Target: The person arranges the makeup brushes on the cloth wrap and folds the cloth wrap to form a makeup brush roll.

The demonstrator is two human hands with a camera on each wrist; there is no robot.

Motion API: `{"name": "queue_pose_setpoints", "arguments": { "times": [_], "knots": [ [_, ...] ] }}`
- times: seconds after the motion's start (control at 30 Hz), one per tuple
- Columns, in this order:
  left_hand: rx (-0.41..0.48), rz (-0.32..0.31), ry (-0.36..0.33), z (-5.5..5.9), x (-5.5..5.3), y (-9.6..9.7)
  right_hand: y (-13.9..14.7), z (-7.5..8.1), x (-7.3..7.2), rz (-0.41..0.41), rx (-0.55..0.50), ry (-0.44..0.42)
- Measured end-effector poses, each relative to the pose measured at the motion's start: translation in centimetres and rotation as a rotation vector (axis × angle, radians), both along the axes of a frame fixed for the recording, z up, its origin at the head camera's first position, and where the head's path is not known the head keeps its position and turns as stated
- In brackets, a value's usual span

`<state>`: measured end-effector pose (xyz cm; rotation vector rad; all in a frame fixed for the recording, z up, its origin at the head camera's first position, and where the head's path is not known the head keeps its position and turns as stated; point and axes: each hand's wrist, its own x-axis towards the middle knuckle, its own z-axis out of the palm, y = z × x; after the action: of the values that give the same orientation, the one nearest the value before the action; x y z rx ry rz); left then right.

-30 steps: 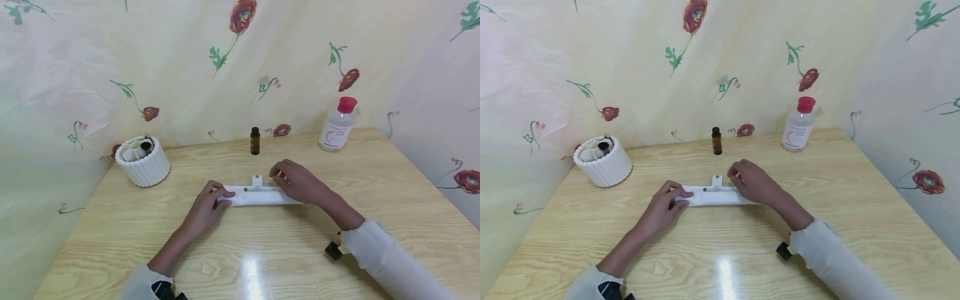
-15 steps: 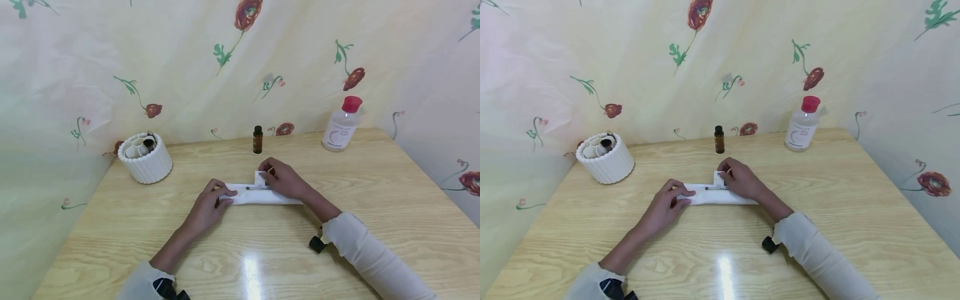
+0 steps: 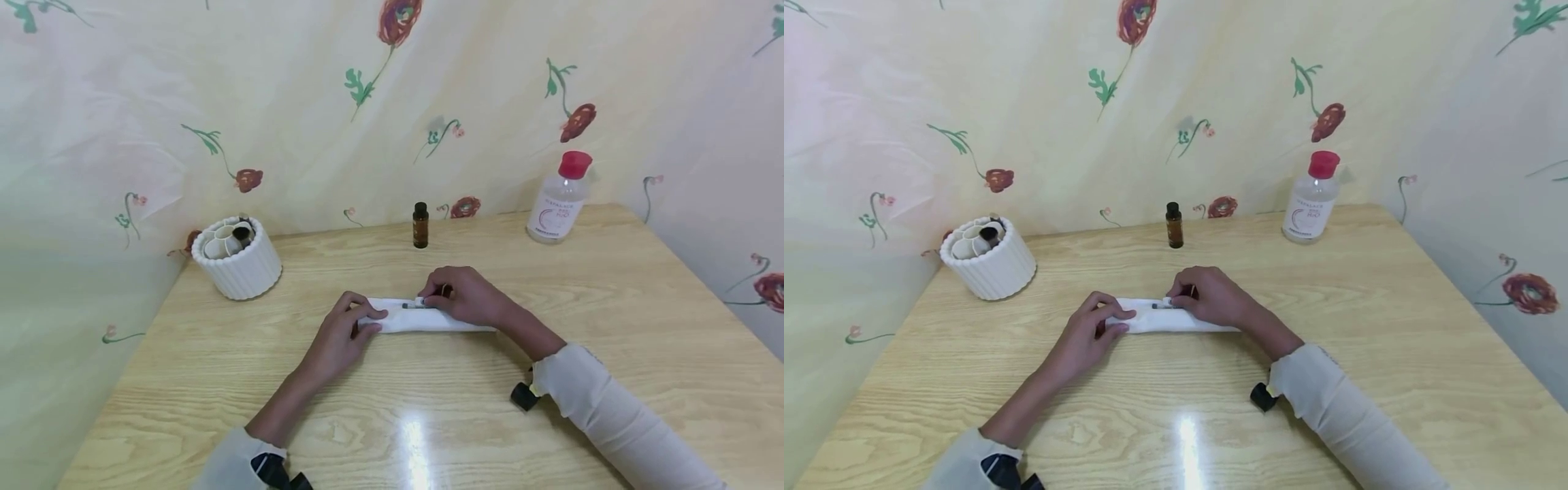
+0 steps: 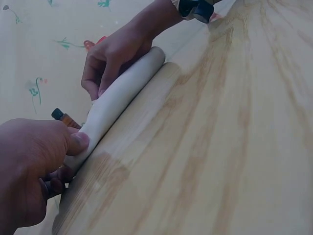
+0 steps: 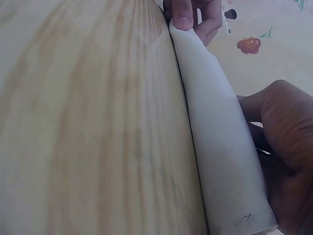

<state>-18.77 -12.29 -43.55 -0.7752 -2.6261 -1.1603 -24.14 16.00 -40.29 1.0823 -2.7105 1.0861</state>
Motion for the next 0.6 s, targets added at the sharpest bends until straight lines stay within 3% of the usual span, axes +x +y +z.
{"name": "queue_pose_setpoints", "arguments": {
  "times": [0.23, 0.43, 0.6],
  "knots": [
    [0.012, 0.008, -0.023, -0.1, 0.1, 0.0, 0.5, 0.2, -0.1, 0.096, 0.015, -0.060],
    [0.031, 0.000, -0.027, 0.0, 0.2, 0.0, 0.7, 0.9, 0.3, 0.128, 0.177, -0.109],
    [0.029, -0.008, -0.013, 0.2, 0.2, 0.1, 0.5, 1.4, 0.9, 0.095, 0.269, -0.140]
  ]
}}
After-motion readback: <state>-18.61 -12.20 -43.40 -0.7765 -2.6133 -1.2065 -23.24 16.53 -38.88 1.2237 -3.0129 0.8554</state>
